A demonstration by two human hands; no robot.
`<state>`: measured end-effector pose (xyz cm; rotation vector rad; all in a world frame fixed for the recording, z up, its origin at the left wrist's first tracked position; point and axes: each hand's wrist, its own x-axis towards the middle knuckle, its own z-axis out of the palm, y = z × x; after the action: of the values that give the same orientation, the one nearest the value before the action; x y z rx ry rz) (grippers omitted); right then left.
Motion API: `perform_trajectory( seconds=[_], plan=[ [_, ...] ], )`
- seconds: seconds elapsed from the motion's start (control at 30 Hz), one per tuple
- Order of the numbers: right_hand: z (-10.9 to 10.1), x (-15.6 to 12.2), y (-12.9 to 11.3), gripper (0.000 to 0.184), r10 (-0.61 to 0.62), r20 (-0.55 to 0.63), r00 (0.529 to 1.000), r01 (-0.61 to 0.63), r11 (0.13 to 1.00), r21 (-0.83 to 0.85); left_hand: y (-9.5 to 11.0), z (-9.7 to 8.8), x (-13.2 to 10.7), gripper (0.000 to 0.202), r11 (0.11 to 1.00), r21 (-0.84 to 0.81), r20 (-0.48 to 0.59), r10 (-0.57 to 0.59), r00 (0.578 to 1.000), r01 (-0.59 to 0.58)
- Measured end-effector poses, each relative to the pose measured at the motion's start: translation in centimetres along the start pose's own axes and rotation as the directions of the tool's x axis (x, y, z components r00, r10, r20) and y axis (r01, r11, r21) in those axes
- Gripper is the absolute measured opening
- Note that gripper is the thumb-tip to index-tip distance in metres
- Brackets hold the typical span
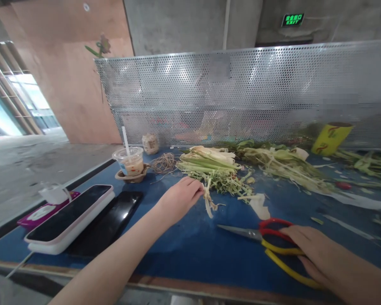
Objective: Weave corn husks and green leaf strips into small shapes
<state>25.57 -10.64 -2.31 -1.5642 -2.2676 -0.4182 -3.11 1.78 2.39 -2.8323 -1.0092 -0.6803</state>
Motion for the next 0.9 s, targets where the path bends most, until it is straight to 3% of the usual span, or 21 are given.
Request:
perform_trajectory(
  seconds=[0.1, 0.23, 0.37, 0.43, 0.57, 0.73, 0.9],
  plan=[
    [-0.6, 0.2, 0.2, 0.038, -0.157, 0.056, 0.986, 0.162, 0.981, -0.108, 0.0, -0.1, 0.0, 0.015, 0.999, 0.004, 0.005, 0.048, 0.999, -0.048],
    [-0.6, -0.3, 0.0, 0.028, -0.139, -0.104, 0.985, 0.11, 0.964, -0.244, -0.2, 0.0, -0.1, 0.017, 0.996, 0.005, -0.009, 0.094, 0.996, -0.094],
    [0.1, -1.3, -1.1, 0.023, -0.185, -0.066, 0.98, 0.169, 0.965, -0.198, -0.5, 0.2, -0.2, 0.019, 0.992, 0.041, -0.016, 0.12, 0.993, -0.119],
    [0.3, -1.3, -1.9, 0.034, -0.165, -0.083, 0.983, 0.147, 0.971, -0.186, -0.4, 0.2, -0.1, 0.018, 0.996, 0.038, -0.014, 0.075, 0.997, -0.075],
    [-0.1, -0.6, -3.5, 0.055, -0.123, -0.223, 0.967, 0.064, 0.965, -0.254, 0.0, -0.1, 0.0, 0.015, 0.996, 0.015, 0.002, -0.091, 0.996, 0.091],
    [-0.9, 1.0, -5.1, 0.039, -0.259, -0.194, 0.946, 0.131, 0.853, -0.505, -0.1, 0.1, 0.0, 0.014, 0.983, -0.03, -0.009, -0.182, 0.983, 0.182],
    [-1.2, 2.0, -6.2, 0.04, -0.215, -0.174, 0.961, 0.094, 0.847, -0.524, -0.4, 0.4, -0.1, 0.015, 0.99, -0.037, -0.044, -0.137, 0.99, 0.136]
  ],
)
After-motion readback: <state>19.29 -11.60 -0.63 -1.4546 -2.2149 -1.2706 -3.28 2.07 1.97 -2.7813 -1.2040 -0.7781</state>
